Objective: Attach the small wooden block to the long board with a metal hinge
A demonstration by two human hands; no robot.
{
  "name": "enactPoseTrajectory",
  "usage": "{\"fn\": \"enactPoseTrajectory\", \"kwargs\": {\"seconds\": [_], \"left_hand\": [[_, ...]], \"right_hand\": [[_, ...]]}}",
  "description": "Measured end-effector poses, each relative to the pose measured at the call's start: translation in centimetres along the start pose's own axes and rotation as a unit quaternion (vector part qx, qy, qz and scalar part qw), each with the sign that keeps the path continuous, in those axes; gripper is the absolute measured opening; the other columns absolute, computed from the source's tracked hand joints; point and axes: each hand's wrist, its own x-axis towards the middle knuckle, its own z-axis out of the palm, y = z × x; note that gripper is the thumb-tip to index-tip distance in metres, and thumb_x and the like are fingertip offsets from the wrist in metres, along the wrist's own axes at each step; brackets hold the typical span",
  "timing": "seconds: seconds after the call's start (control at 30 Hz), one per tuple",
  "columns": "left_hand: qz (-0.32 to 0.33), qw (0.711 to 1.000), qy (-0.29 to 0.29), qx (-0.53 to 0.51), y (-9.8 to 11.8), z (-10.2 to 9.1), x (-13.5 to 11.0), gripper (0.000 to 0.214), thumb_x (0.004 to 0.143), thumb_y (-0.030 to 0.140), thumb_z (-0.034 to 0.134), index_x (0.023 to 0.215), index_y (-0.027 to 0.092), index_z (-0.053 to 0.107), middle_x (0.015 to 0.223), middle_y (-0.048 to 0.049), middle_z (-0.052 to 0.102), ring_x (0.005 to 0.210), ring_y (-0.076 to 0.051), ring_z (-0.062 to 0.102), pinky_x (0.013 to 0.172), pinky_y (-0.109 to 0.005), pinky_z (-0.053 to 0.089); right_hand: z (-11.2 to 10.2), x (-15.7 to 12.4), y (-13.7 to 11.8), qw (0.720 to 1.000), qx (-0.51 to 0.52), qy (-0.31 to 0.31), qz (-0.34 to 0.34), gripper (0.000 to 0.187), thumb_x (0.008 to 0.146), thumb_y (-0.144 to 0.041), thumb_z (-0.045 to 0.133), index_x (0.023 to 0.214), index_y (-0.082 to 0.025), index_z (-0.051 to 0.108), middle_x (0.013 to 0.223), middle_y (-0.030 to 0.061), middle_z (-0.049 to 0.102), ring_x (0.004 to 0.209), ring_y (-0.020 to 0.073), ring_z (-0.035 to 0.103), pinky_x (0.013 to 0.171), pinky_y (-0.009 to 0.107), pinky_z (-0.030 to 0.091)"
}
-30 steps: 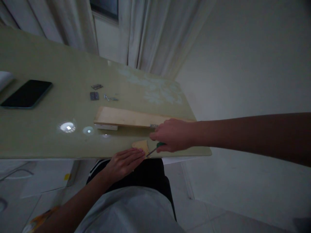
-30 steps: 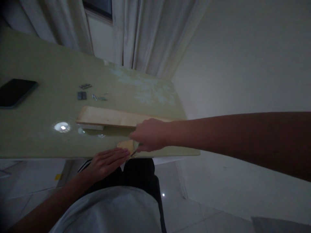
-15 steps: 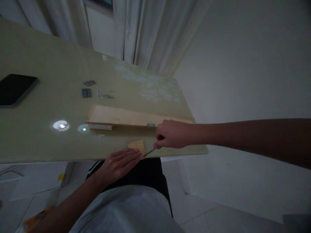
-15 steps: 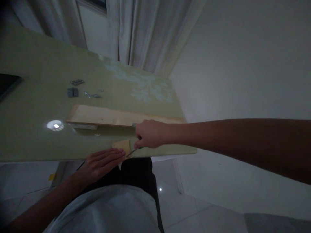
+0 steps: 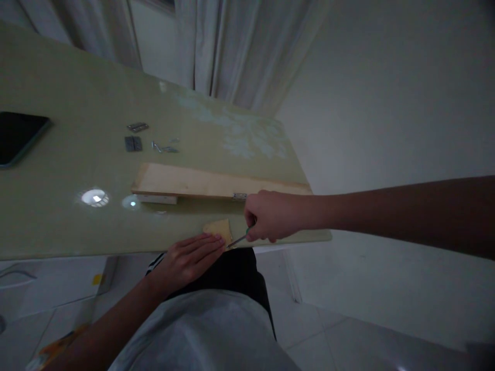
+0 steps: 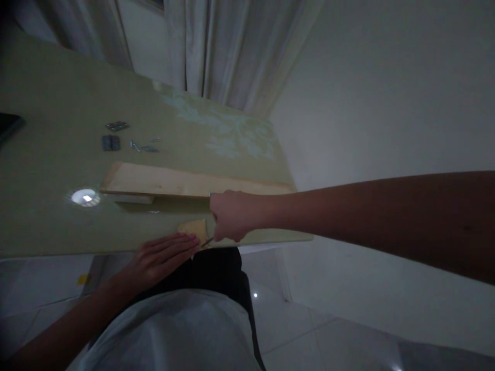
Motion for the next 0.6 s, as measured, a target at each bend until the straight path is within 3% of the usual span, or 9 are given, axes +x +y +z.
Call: {"fn": "enactPoseTrajectory", "kwargs": {"seconds": [0.03,0.1,0.2,0.23,0.3,0.37,0.47,0.53,0.6], "left_hand": [[-0.002,1.000,-0.001,-0.002,0.0,0.0,0.0,0.026,0.104,0.009,0.053,0.122,0.012,0.071,0.125,-0.0075,0.079,0.117,-0.019,0.074,0.107,-0.035,0.060],[-0.007,1.000,-0.002,-0.008,0.0,0.0,-0.1,0.026,0.104,0.009,0.053,0.123,0.012,0.071,0.126,-0.0079,0.078,0.118,-0.019,0.073,0.107,-0.035,0.059],[-0.013,1.000,-0.004,-0.019,0.0,0.0,-0.1,0.026,0.104,0.010,0.053,0.123,0.013,0.071,0.125,-0.0083,0.078,0.117,-0.019,0.073,0.107,-0.036,0.060],[-0.012,1.000,-0.004,-0.021,-0.1,0.1,-0.1,0.027,0.104,0.010,0.053,0.123,0.013,0.071,0.124,-0.0083,0.079,0.117,-0.020,0.074,0.106,-0.036,0.060],[-0.008,1.000,-0.003,-0.023,-0.2,0.1,-0.1,0.027,0.104,0.009,0.052,0.122,0.013,0.072,0.124,-0.0082,0.079,0.115,-0.020,0.075,0.105,-0.035,0.061],[-0.002,1.000,0.001,-0.025,-0.3,0.1,0.0,0.026,0.104,0.009,0.052,0.121,0.013,0.072,0.123,-0.0082,0.079,0.114,-0.019,0.075,0.105,-0.035,0.061],[-0.002,1.000,-0.002,-0.027,-0.3,0.1,0.0,0.025,0.103,0.008,0.054,0.121,0.012,0.071,0.124,-0.0083,0.079,0.115,-0.019,0.075,0.105,-0.035,0.061],[-0.005,1.000,-0.012,-0.025,-0.3,0.0,0.1,0.025,0.103,0.009,0.055,0.122,0.013,0.071,0.125,-0.0083,0.079,0.116,-0.019,0.074,0.106,-0.036,0.061],[-0.007,0.999,-0.018,-0.025,-0.2,-0.1,0.1,0.025,0.104,0.010,0.054,0.123,0.013,0.071,0.125,-0.0084,0.079,0.116,-0.019,0.074,0.106,-0.036,0.061]], "right_hand": [[-0.1,-0.2,0.4,1.000,-0.017,0.004,-0.021,0.023,0.084,-0.036,0.077,0.094,-0.016,0.076,0.085,0.0085,0.077,0.072,0.0192,0.069,0.058,0.027,0.043],[-0.1,-0.8,1.0,0.984,-0.116,0.046,-0.128,0.023,0.087,-0.030,0.075,0.105,-0.016,0.074,0.093,0.0089,0.077,0.078,0.0202,0.069,0.060,0.028,0.043],[0.1,-1.7,0.9,0.903,-0.264,0.081,-0.328,0.013,0.096,-0.015,0.060,0.098,-0.016,0.073,0.092,0.0080,0.075,0.079,0.0195,0.067,0.059,0.030,0.041],[0.2,-1.8,0.5,0.893,-0.273,0.080,-0.350,0.018,0.097,-0.012,0.056,0.092,-0.017,0.073,0.088,0.0067,0.074,0.077,0.0184,0.066,0.059,0.030,0.041],[0.3,-1.5,-0.3,0.923,-0.237,0.085,-0.290,0.018,0.096,-0.015,0.059,0.085,-0.018,0.073,0.081,0.0058,0.073,0.072,0.0173,0.065,0.058,0.030,0.041],[0.1,-0.7,-1.0,0.970,-0.167,0.092,-0.150,0.011,0.092,-0.023,0.068,0.085,-0.017,0.074,0.077,0.0070,0.072,0.066,0.0175,0.064,0.055,0.029,0.039],[-0.3,0.4,-0.9,0.997,-0.054,0.055,-0.015,0.022,0.087,-0.036,0.075,0.085,-0.015,0.076,0.074,0.0076,0.073,0.061,0.0172,0.063,0.051,0.028,0.037],[-0.5,0.4,-0.1,0.999,-0.023,0.041,-0.017,0.028,0.085,-0.042,0.078,0.090,-0.015,0.077,0.077,0.0065,0.074,0.065,0.0172,0.064,0.054,0.028,0.038],[-0.5,-0.1,0.9,0.986,-0.091,0.084,-0.108,0.030,0.088,-0.041,0.077,0.103,-0.015,0.076,0.087,0.0073,0.075,0.073,0.0184,0.065,0.057,0.028,0.038]]}}
